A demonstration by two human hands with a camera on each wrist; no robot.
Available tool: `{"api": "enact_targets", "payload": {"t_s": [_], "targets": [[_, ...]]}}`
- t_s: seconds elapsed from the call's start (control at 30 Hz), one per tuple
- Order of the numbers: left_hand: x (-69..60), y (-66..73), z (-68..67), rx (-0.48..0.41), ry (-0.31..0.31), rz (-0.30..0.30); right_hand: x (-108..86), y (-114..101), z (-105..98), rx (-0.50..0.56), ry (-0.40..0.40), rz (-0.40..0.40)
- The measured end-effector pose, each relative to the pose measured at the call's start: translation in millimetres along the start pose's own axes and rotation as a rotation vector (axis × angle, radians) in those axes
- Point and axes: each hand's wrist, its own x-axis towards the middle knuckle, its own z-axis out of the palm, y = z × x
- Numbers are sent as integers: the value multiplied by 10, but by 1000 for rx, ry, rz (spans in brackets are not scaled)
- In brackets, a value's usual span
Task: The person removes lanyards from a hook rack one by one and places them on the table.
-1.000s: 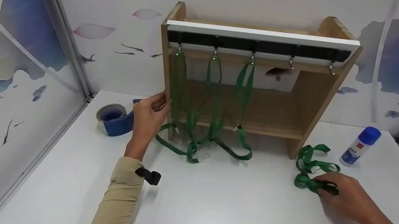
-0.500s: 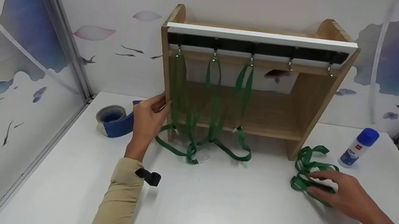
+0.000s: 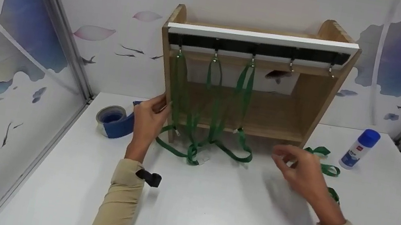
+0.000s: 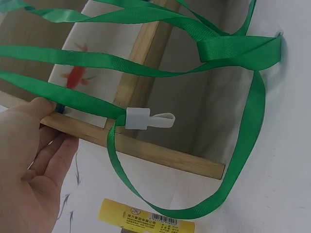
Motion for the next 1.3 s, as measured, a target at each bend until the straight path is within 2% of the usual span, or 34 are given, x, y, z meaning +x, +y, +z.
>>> {"api": "enact_targets", "payload": {"t_s": [0.17, 0.27, 0.37, 0.53, 0.8, 0.97, 1.13, 1.3], "targets": [[1, -7, 3, 6, -5, 0, 205, -398, 355, 123, 206, -24], [-1, -10, 1, 9, -4, 4, 330, -601, 506, 207, 298, -31], [-7, -10, 3, 5, -2, 4, 417, -768, 630, 291, 351, -37], [-13, -10, 3, -13, 4, 12, 511, -962, 788, 376, 380, -38], [0, -22, 0, -9, 10, 20, 730, -1118, 932, 467, 396, -4], [5, -31, 11, -11, 14, 24, 815, -1152, 973, 436, 434, -6], [-1, -31, 15, -26, 12, 13, 804, -1122, 957, 427, 556, -46], [0, -32, 4, -31, 16, 4, 788, -1129, 827, 533, 715, -188]]}}
